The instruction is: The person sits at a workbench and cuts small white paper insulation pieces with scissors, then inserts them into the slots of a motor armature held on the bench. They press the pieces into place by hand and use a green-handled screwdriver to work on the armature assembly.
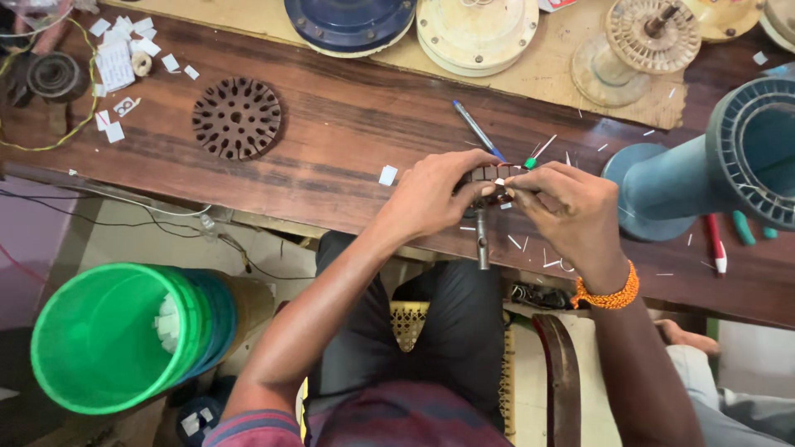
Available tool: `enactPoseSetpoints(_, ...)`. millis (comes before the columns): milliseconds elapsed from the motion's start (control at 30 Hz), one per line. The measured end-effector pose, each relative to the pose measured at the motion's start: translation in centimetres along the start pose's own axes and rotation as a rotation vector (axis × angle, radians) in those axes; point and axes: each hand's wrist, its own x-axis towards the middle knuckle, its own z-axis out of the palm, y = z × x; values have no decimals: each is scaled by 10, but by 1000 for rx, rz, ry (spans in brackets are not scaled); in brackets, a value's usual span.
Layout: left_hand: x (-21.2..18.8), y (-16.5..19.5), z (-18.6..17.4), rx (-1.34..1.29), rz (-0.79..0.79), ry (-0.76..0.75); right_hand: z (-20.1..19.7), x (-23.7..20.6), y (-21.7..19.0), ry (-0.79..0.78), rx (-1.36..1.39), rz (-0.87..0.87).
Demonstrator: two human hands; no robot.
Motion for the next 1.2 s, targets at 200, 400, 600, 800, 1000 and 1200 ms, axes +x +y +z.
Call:
enactPoseSetpoints(200,-16,11,-5,116,32,-7,0,-8,-26,-50,-146,-71)
enactPoseSetpoints(400,-32,11,-14,101,36,3,9,-16,-57,-60,-356,-207)
enactPoseSetpoints(600,-45,-1,-21,47,137,-27,26,-27,-72,13,-427,-242)
enactPoseSetpoints(800,-42,-17,-24,1,301,-131,38,-30,-71,58,-467,-296)
enactPoseSetpoints(1000,-37,-20,-22,-5,283,-154,39,-26,-63,131,-498,-298)
enactPoseSetpoints(1200,-46,-3,-6,-42,299,86,32,-23,-49,275,-208,-101)
